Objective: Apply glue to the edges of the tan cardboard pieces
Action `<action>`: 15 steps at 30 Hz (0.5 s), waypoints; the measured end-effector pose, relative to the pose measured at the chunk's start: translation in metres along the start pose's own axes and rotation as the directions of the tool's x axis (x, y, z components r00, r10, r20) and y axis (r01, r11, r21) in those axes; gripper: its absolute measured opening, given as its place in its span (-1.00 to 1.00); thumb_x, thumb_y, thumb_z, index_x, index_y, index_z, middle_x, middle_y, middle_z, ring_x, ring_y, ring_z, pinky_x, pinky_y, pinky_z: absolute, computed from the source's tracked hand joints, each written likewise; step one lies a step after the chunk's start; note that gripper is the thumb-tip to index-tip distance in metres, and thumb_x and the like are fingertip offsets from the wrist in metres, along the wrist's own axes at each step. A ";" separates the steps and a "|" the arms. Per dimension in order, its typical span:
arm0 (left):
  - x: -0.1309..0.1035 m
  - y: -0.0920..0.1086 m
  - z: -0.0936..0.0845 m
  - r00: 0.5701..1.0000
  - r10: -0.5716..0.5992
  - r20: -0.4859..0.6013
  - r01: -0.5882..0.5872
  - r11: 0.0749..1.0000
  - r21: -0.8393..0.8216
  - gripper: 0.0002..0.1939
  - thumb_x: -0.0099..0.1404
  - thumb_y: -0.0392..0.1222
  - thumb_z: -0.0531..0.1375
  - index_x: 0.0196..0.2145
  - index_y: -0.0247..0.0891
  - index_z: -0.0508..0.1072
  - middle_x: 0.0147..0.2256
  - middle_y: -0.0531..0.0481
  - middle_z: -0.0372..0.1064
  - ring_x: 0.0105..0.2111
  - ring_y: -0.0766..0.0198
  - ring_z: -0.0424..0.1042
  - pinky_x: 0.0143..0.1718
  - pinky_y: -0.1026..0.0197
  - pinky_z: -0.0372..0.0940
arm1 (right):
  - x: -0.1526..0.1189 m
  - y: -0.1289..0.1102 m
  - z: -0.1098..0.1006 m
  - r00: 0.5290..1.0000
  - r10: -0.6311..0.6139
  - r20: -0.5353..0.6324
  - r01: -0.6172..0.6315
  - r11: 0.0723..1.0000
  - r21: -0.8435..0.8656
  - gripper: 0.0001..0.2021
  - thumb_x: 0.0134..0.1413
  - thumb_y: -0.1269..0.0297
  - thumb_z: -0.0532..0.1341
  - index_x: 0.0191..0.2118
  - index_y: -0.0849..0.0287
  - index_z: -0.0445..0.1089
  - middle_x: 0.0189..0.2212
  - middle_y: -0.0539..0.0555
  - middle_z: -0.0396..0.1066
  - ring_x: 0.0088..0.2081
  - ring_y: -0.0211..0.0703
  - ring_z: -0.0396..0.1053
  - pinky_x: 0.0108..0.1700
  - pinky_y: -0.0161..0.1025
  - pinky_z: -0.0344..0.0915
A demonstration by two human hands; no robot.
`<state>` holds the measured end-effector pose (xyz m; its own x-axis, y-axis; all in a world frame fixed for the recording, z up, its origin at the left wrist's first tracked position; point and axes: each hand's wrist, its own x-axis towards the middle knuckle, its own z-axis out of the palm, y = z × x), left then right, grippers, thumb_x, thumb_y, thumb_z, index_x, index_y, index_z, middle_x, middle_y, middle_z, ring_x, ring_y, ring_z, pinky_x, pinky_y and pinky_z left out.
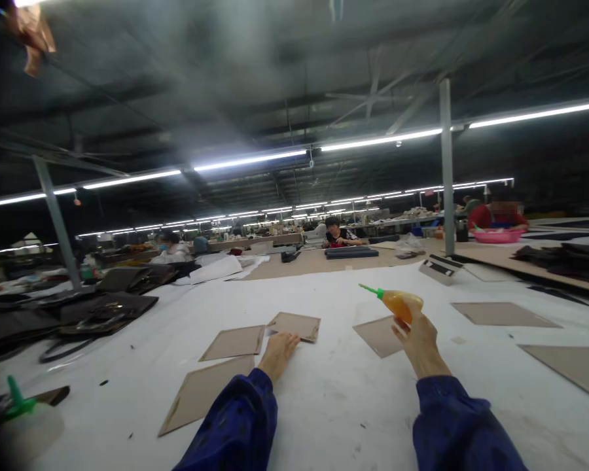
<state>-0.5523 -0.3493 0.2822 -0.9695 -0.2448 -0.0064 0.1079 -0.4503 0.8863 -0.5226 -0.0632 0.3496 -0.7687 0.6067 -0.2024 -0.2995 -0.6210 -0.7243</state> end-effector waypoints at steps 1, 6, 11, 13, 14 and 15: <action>-0.002 0.002 0.000 1.000 0.013 -0.003 -0.012 0.998 0.067 -0.85 0.31 -0.37 0.10 -0.44 -0.31 0.29 -0.45 0.08 0.34 -0.40 0.34 0.42 -0.31 0.21 0.38 | 0.002 0.000 -0.002 1.000 0.008 -0.018 -0.008 1.000 0.017 -0.63 -0.31 0.25 0.40 -0.35 0.08 0.24 -0.31 -0.09 0.34 -0.41 -0.26 0.30 -0.40 -0.20 0.33; -0.020 0.013 0.007 0.988 0.150 0.048 -0.155 0.875 0.459 -0.92 0.20 -0.41 0.13 -0.36 -0.29 0.36 -0.49 0.07 0.27 -0.57 0.34 0.26 -0.55 0.27 0.17 | 0.019 -0.002 -0.014 0.997 0.024 -0.069 -0.017 0.995 0.103 -0.61 -0.31 0.23 0.40 -0.32 0.08 0.23 -0.30 -0.13 0.33 -0.41 -0.28 0.30 -0.35 -0.20 0.29; -0.046 0.010 0.041 0.886 0.115 0.450 -0.406 0.661 0.631 -0.86 0.02 -0.43 0.25 -0.52 -0.22 0.52 -0.44 -0.08 0.43 -0.39 0.17 0.35 -0.24 0.10 0.26 | 0.036 -0.006 -0.026 0.992 0.007 -0.126 0.014 0.986 0.168 -0.58 -0.33 0.20 0.41 -0.31 0.08 0.23 -0.29 -0.13 0.33 -0.41 -0.30 0.31 -0.35 -0.21 0.29; -0.053 0.003 0.065 0.810 0.062 0.584 -0.502 0.589 0.634 -0.86 -0.03 -0.41 0.28 -0.53 -0.18 0.54 -0.41 -0.09 0.46 -0.33 0.09 0.38 -0.11 0.02 0.25 | 0.038 -0.007 -0.029 0.987 0.007 -0.159 0.022 0.983 0.184 -0.57 -0.33 0.19 0.41 -0.30 0.08 0.21 -0.29 -0.12 0.32 -0.41 -0.30 0.30 -0.36 -0.21 0.29; -0.055 -0.001 0.078 0.773 0.036 0.634 -0.542 0.557 0.629 -0.86 -0.04 -0.40 0.29 -0.54 -0.17 0.53 -0.41 -0.09 0.45 -0.30 0.05 0.39 -0.07 -0.01 0.25 | 0.039 -0.007 -0.031 0.985 0.011 -0.172 0.023 0.981 0.192 -0.56 -0.32 0.19 0.41 -0.29 0.08 0.21 -0.29 -0.12 0.32 -0.42 -0.30 0.30 -0.36 -0.21 0.30; -0.057 -0.006 0.093 0.741 0.014 0.672 -0.577 0.525 0.626 -0.86 -0.06 -0.40 0.29 -0.56 -0.16 0.52 -0.42 -0.08 0.44 -0.28 0.02 0.40 -0.04 -0.05 0.24 | 0.039 -0.008 -0.031 0.983 0.017 -0.180 0.020 0.980 0.200 -0.56 -0.32 0.19 0.41 -0.29 0.08 0.20 -0.29 -0.12 0.31 -0.43 -0.31 0.30 -0.37 -0.21 0.30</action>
<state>-0.5185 -0.2529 0.3197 -0.8644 0.3889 0.3188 0.4787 0.4422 0.7585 -0.5321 -0.0193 0.3269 -0.6592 0.6756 -0.3303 -0.4216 -0.6957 -0.5816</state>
